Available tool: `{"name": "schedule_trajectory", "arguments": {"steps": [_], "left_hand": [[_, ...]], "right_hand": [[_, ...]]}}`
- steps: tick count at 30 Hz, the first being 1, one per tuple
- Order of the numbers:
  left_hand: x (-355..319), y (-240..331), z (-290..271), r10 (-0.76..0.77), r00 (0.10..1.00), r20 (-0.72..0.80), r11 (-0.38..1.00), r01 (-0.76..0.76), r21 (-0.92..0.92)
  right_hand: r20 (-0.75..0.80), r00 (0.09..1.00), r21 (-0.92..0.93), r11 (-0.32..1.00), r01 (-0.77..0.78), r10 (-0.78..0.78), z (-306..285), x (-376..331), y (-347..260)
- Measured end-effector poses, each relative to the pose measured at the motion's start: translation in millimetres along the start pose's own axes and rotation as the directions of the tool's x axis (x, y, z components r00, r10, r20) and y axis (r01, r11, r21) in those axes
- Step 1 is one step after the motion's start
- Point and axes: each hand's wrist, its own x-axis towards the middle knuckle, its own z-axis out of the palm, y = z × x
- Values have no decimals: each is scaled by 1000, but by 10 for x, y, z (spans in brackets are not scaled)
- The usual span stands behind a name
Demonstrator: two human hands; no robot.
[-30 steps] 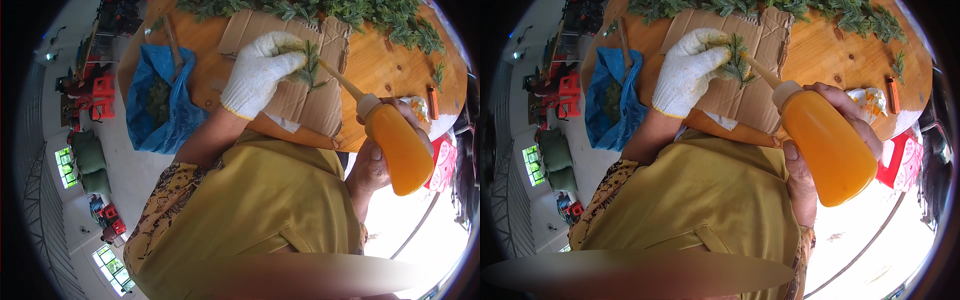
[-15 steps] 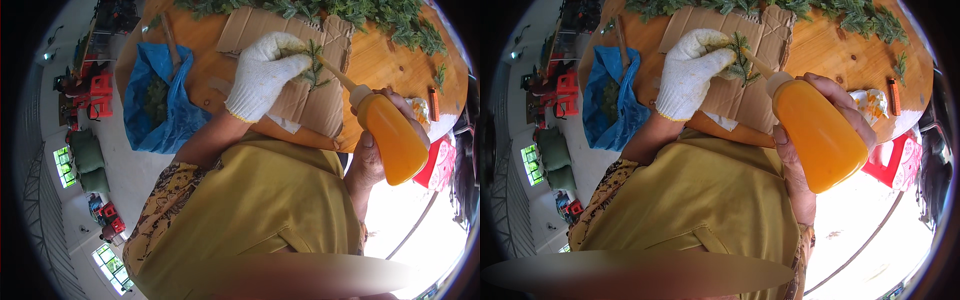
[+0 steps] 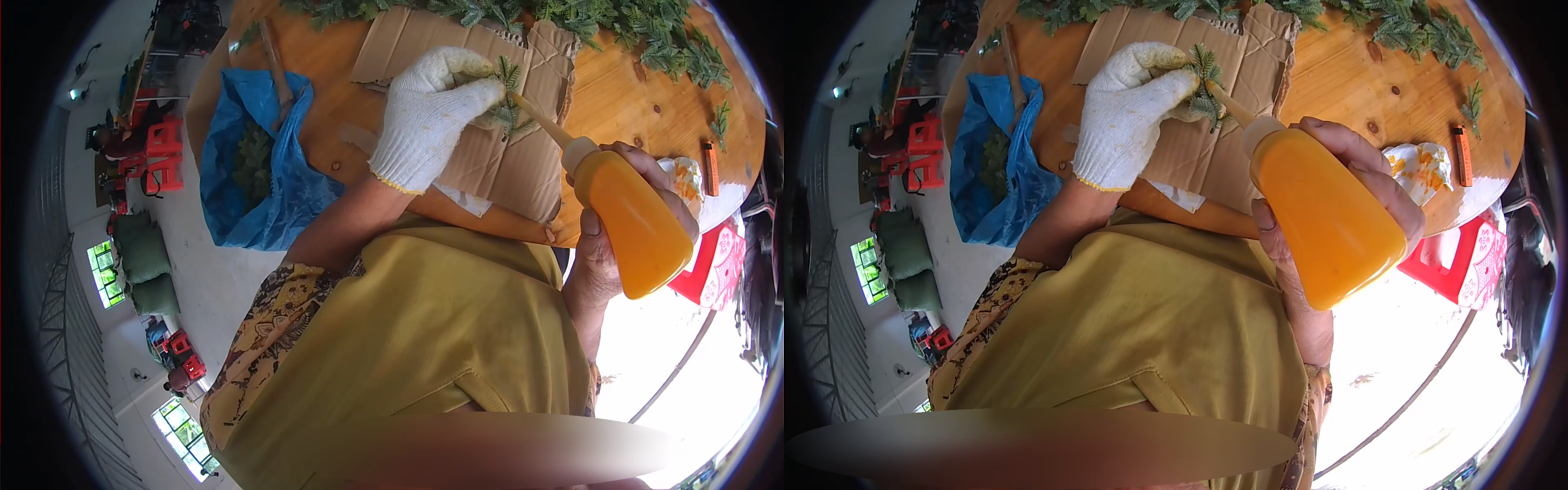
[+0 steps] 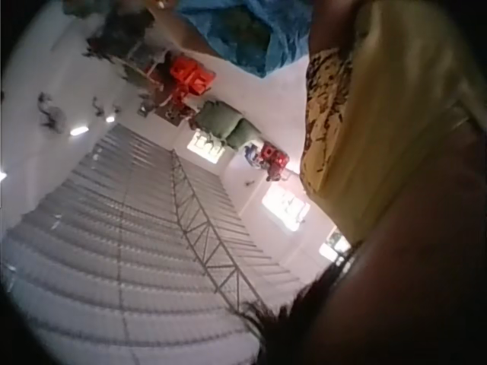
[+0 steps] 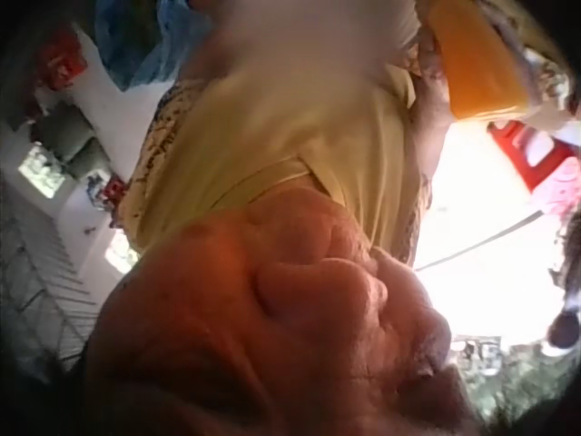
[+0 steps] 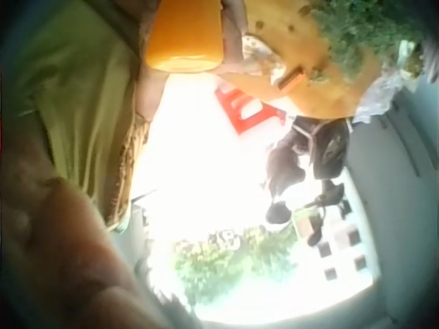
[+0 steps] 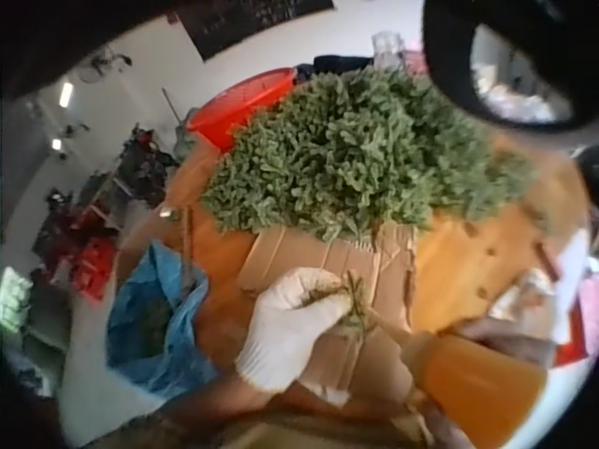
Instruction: Applying a liquid substance from a squeeze bottle to small plant cuttings on a cardboard surface.
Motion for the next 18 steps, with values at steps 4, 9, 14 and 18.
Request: {"name": "schedule_trajectory", "arguments": {"steps": [4, 9, 14, 18], "left_hand": [[17, -22, -20, 14, 1000, 6, 999, -14, -29], [34, 9, -13, -34, 999, -26, 990, 30, -138], [60, -2, -53, -49, 998, -33, 987, 43, -155], [75, -9, -72, -62, 997, -43, 983, 54, -174]], "right_hand": [[-5, 1000, -18, 1000, 13, -13, 10, 2, 9], [-26, 999, -144, 989, 20, -24, 67, 11, -33], [-39, 999, -111, 994, -21, 17, 67, -20, -14], [19, 997, -49, 996, 75, -74, 44, 7, 20]]}}
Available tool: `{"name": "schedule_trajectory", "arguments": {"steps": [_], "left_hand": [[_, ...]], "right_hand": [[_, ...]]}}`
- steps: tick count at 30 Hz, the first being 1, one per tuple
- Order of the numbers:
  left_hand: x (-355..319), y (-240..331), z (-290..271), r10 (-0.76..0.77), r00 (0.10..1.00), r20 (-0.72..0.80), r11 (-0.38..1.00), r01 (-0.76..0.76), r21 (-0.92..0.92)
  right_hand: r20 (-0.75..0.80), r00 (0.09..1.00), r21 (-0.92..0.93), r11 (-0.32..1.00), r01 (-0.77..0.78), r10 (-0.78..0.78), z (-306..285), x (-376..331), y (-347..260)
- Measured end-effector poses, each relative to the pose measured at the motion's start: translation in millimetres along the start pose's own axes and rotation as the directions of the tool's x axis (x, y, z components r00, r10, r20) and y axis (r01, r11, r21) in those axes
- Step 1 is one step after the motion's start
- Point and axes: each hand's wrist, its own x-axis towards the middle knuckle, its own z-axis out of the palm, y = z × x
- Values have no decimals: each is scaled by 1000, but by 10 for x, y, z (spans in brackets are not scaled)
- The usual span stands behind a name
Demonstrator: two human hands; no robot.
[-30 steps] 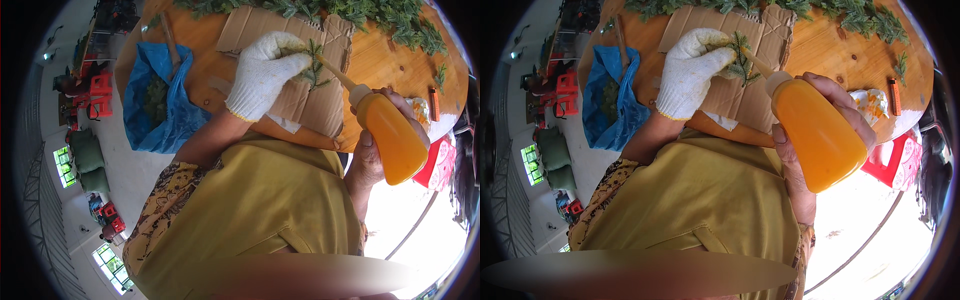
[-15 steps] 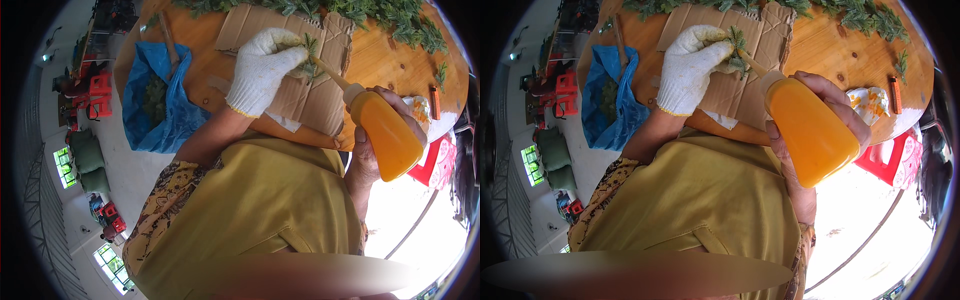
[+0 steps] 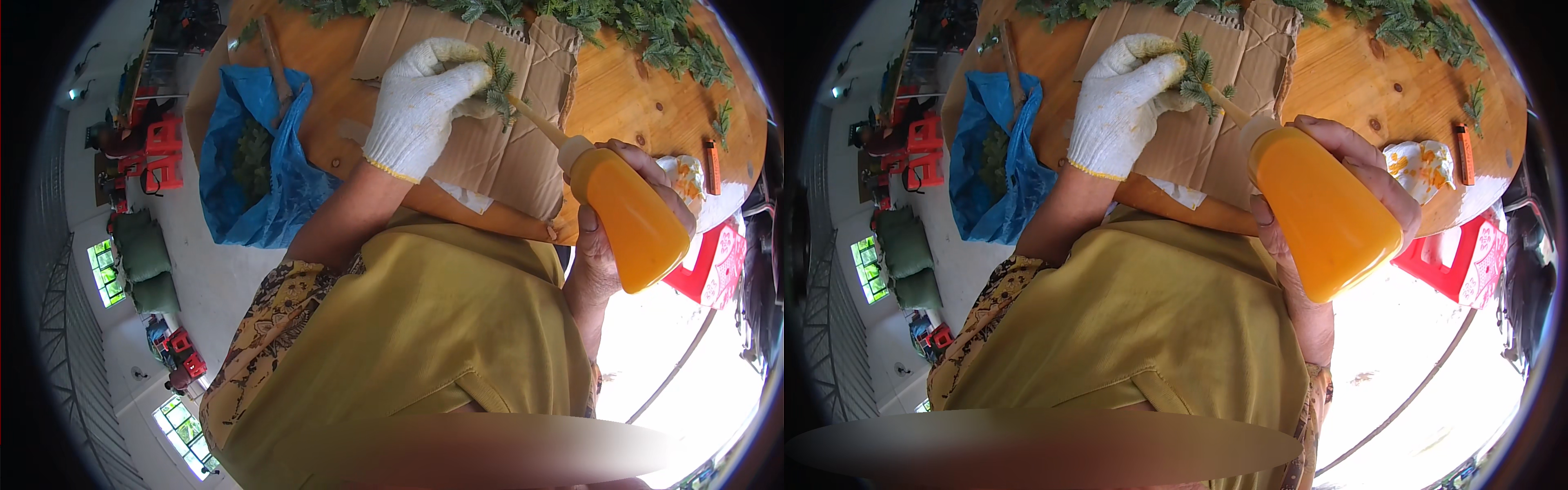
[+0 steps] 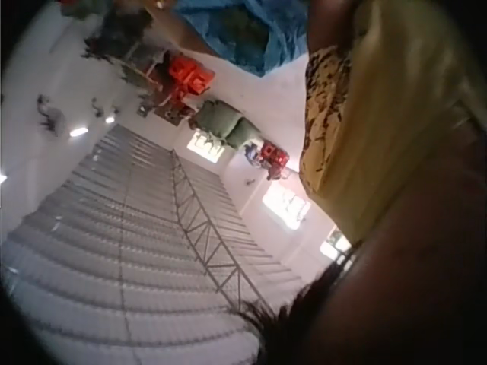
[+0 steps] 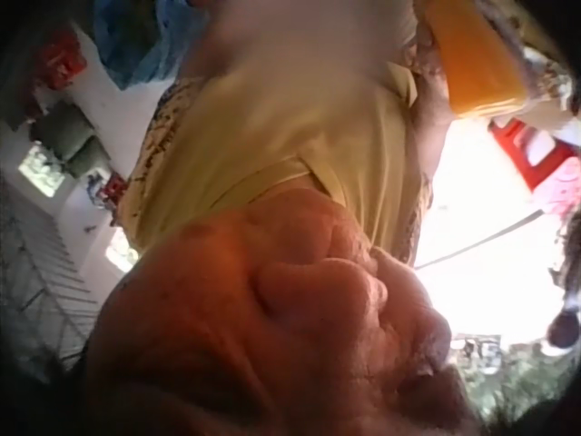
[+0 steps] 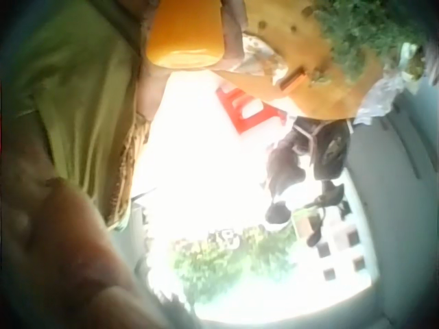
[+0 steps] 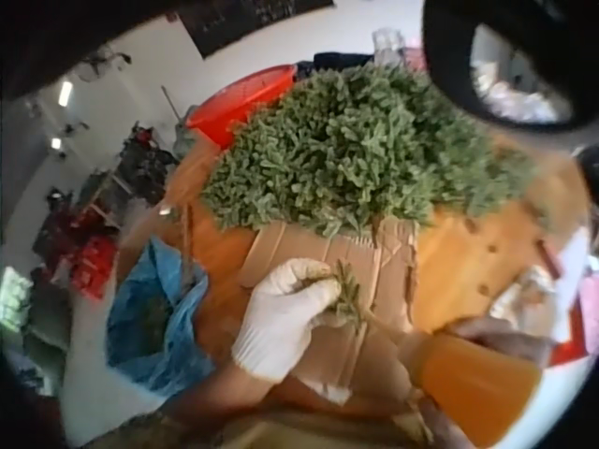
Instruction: Applying a liquid substance from a squeeze bottle to small plant cuttings on a cardboard surface.
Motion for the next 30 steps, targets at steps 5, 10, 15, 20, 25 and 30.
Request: {"name": "schedule_trajectory", "arguments": {"steps": [5, 10, 15, 20, 25, 30], "left_hand": [[30, -6, -28, -17, 1000, -2, 1000, 17, -18], [44, -18, -75, -27, 1000, 9, 998, 27, -61], [68, -21, -110, -43, 999, 9, 993, 44, -110], [69, -17, -116, -53, 999, 0, 989, 53, -137], [88, -43, -138, -48, 999, -1, 986, 47, -160], [98, -36, -149, -51, 999, 12, 980, 52, -193]], "right_hand": [[-91, 960, 141, 958, -250, 264, 37, -93, -54], [-28, 995, -68, 993, -98, 96, 22, -40, -40], [-49, 987, -32, 988, -154, 152, 17, -80, -32], [11, 997, -48, 996, -71, 72, -36, -39, -28], [-11, 997, -86, 993, -74, 74, 14, -68, -27], [12, 999, -157, 986, -49, 52, -7, -69, -44]]}}
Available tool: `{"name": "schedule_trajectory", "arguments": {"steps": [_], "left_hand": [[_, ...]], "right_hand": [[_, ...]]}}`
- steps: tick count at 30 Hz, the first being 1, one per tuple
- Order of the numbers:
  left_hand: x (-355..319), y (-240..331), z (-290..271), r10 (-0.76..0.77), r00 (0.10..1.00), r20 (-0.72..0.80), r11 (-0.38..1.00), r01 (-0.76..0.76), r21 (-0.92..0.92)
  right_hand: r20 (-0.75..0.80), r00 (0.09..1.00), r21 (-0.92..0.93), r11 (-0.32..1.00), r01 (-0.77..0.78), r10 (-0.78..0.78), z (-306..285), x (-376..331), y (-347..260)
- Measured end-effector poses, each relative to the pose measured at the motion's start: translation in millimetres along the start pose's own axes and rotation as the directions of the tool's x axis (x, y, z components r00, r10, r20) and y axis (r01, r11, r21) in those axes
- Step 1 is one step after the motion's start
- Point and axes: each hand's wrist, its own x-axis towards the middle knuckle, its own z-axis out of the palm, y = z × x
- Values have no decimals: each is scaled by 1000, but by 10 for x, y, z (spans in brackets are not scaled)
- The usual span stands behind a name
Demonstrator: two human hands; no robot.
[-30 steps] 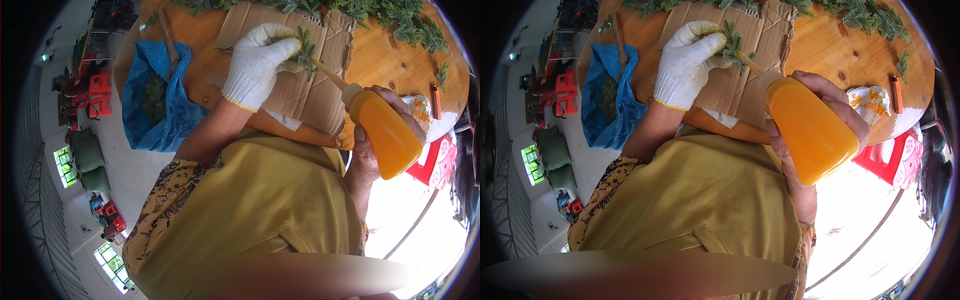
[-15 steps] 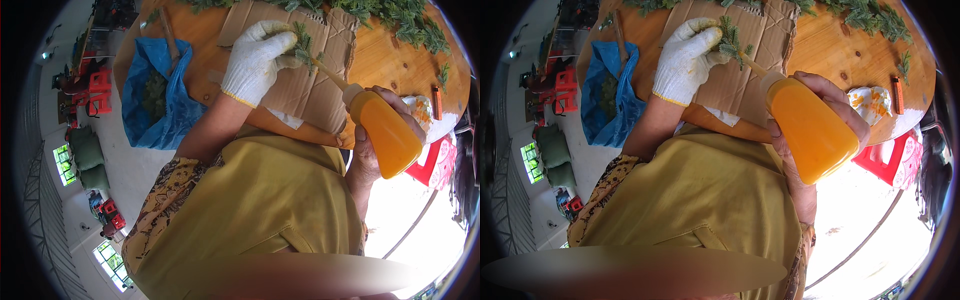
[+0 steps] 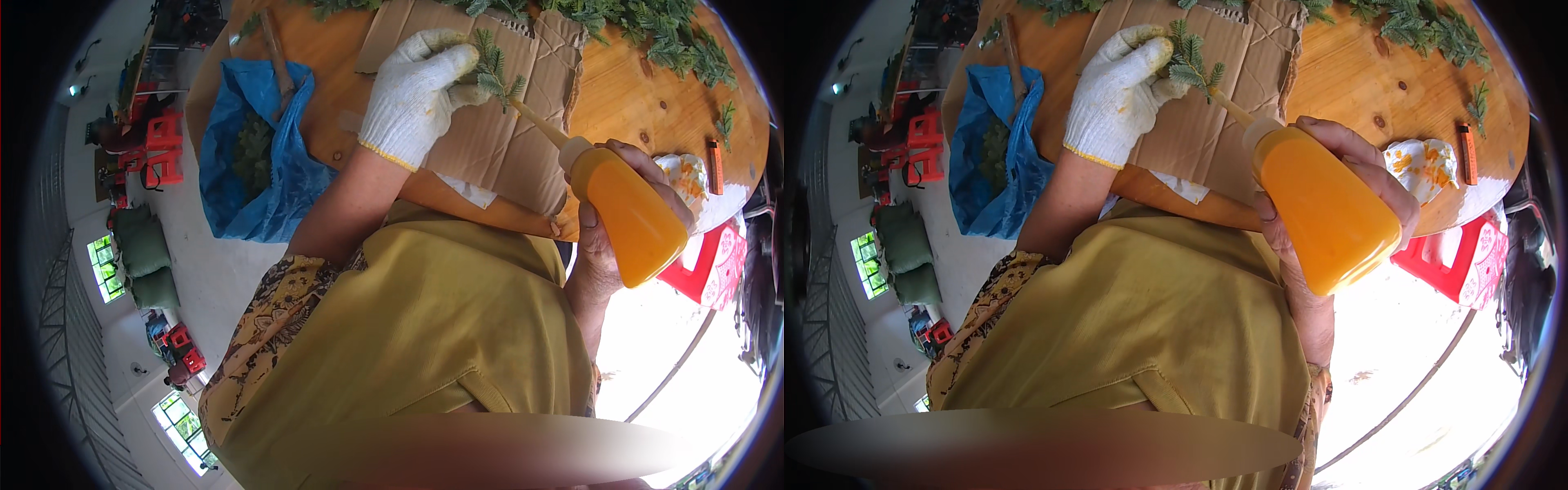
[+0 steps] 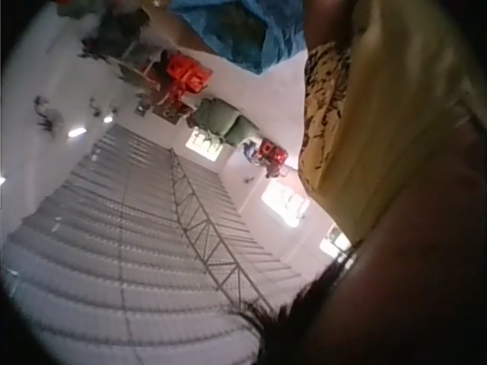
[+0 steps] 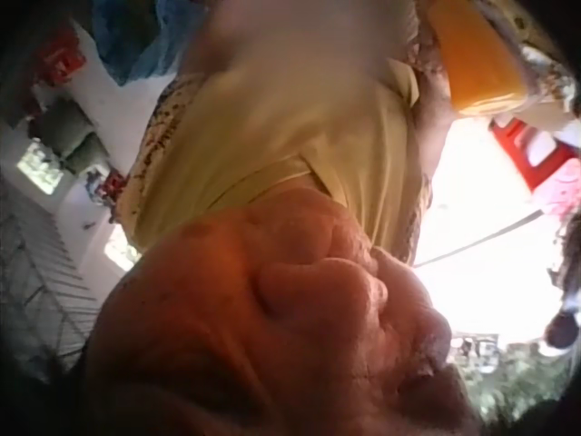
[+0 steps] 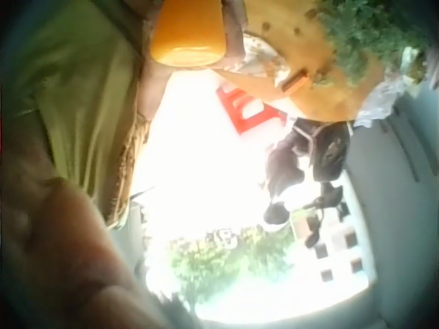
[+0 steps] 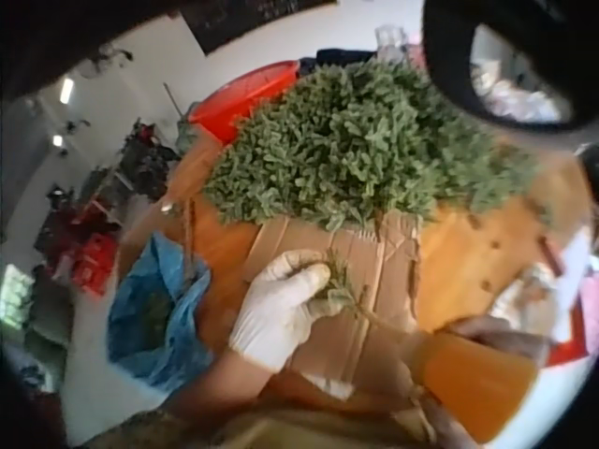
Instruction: Applying a liquid substance from a squeeze bottle to small plant cuttings on a cardboard surface.
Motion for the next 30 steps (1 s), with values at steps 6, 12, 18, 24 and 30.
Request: {"name": "schedule_trajectory", "arguments": {"steps": [6, 12, 18, 24, 30], "left_hand": [[57, 6, -37, 0, 1000, 18, 1000, 0, 8], [-85, 296, -159, 149, 988, -45, 981, -142, 132], [-445, 1340, -667, 432, 855, -286, 768, -183, 614], [-1062, 1902, -1867, 566, 758, -325, 209, 249, 946], [-936, 1871, -2002, 595, 798, -97, -415, 409, 813]], "right_hand": [[-36, 999, 135, 990, -31, 36, 46, -42, 42], [-135, 961, 392, 903, -172, 242, 29, -92, 52], [-131, 876, 536, 777, -330, 463, -101, -256, 294], [-53, 880, 591, 725, -354, 473, -22, -242, 407], [-76, 886, 553, 759, -345, 458, 61, -186, 307]]}}
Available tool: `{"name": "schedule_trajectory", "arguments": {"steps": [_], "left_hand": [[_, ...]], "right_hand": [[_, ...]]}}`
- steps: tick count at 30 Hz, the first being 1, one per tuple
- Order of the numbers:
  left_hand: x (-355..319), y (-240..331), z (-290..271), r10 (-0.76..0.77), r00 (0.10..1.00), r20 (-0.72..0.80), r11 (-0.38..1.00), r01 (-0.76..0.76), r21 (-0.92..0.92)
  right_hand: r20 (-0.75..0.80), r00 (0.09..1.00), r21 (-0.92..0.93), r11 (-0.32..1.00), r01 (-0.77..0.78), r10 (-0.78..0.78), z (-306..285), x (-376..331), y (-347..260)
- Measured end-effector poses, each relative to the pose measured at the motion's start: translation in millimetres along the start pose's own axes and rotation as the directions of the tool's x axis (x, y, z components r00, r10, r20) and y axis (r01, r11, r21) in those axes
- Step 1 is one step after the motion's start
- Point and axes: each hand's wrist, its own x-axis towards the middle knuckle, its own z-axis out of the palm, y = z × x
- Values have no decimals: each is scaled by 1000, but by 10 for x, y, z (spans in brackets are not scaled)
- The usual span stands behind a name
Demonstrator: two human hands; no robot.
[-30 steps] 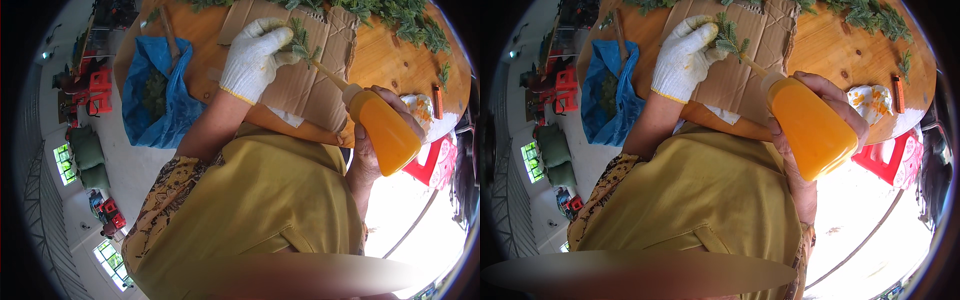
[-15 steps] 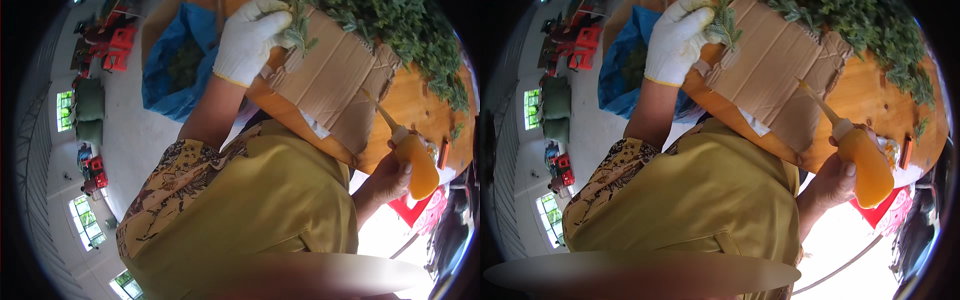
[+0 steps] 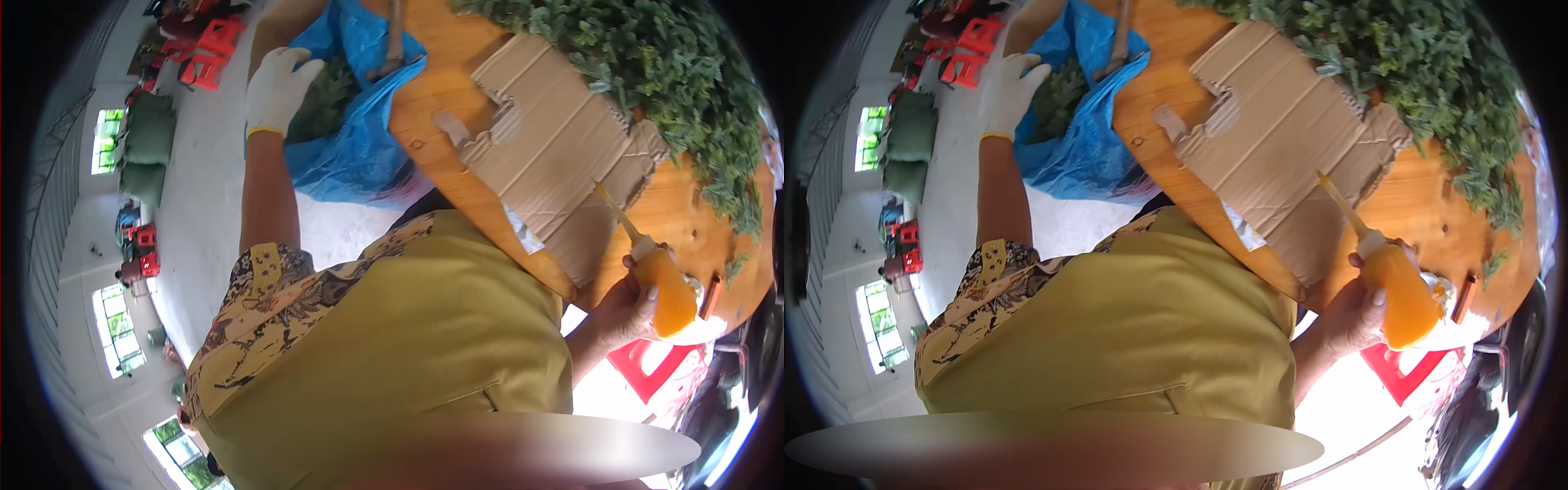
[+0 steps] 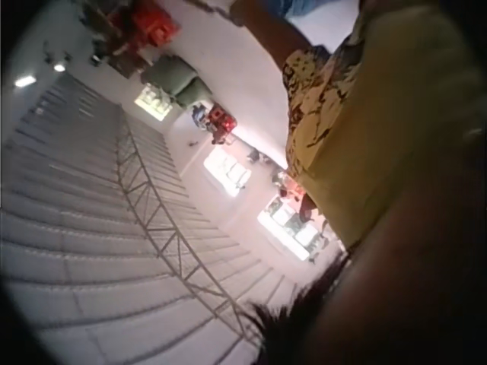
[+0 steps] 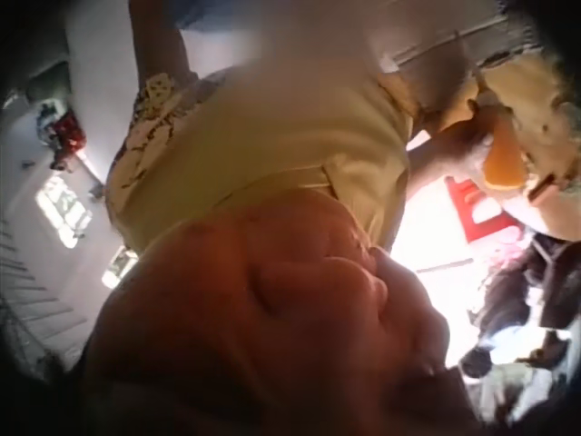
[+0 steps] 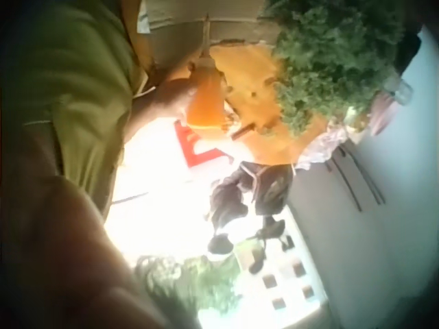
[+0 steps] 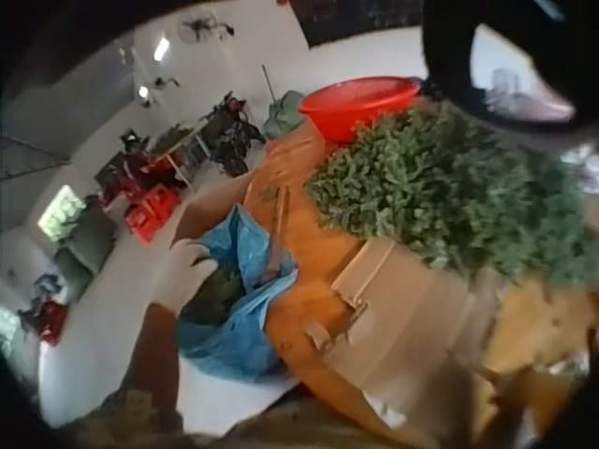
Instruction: Applying a liquid substance from a squeeze bottle to small plant cuttings on a cardboard surface.
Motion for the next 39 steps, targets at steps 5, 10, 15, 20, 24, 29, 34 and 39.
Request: {"name": "schedule_trajectory", "arguments": {"steps": [5, 10, 15, 20, 24, 29, 34, 39], "left_hand": [[292, 1023, 15, 168, 972, -164, 871, -224, -438], [477, 2362, 203, 598, 785, -165, 652, -595, -470], [286, 3171, 312, 691, 721, 52, 694, -642, -325], [292, 3400, 608, 776, 618, 125, 630, -751, -196], [194, 3265, 621, 830, 555, -54, 536, -821, -195], [-122, 2657, 302, 899, 391, -195, 362, -917, -169], [-404, 2389, 87, 754, 641, -141, 498, -699, -512], [-309, 2499, 91, 573, 819, 40, 671, -440, -596]], "right_hand": [[15, 1000, 18, 1000, -2, 2, -66, -2, 14], [-50, 998, 32, 999, -25, 27, -98, -8, -14], [-51, 998, 25, 999, -38, 39, -80, 12, -92], [-67, 997, 43, 998, -39, 42, -78, -3, -94], [-75, 995, 70, 995, -67, 72, -127, -17, -76], [-68, 996, 101, 994, -52, 59, -191, 16, -87], [-89, 996, 111, 994, -23, 33, -200, 28, -23], [-64, 998, 102, 995, -4, 11, -161, 8, -46]]}}
